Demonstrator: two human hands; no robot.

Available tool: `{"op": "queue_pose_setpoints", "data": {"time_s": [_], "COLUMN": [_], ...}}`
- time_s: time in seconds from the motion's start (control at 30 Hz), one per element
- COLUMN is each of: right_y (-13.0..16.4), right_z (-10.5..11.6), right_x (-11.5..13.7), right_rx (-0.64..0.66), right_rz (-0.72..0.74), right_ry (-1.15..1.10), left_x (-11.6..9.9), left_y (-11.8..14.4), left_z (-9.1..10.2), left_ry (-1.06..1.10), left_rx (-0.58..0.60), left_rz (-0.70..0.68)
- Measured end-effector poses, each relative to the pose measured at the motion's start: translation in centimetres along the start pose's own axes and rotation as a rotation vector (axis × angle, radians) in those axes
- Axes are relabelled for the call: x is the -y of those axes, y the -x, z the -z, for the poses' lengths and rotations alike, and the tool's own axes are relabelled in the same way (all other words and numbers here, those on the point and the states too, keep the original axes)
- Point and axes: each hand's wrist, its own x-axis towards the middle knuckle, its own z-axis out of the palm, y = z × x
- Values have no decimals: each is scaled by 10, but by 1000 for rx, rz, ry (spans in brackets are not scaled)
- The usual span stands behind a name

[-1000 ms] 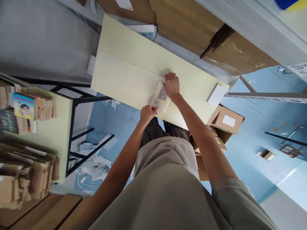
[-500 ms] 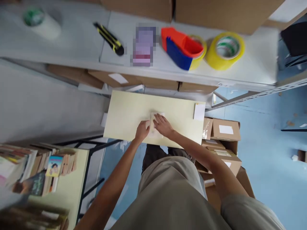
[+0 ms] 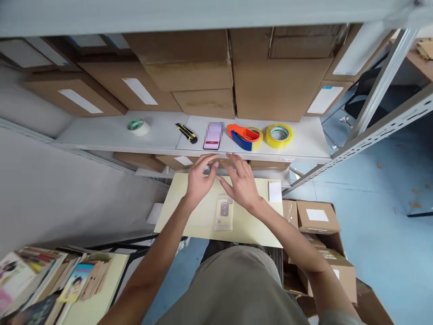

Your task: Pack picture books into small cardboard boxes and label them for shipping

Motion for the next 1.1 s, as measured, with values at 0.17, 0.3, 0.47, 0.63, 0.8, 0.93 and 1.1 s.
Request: {"op": "queue_pose_setpoints", "data": {"time_s": [0.17,0.3,0.47,0.63,0.8,0.93,1.1], "right_y": [-52,-94,-149,-212,-249,-256,-256], "right_z": [-7,-28,-76,-137,-173,-188,-203], "right_x": [36,68,90,75,61,57,45], "right_rx": [13,47,50,68,236,299,269], "right_rz": [67,111,147,17,-215,-321,-323], "right_ry": [37,53,-27,41,230,321,363], "left_x": [-16,10,54,91,125,148,169], "left_y": [-10,-12,-1,26,56,76,89], "left_z": [34,61,98,125,130,125,114], "left_ry": [-50,-93,-157,-111,-19,8,41], "left_rx": [-85,-199,-174,-102,-9,78,175], "left_rz": [-34,-1,59,80,73,84,105]}}
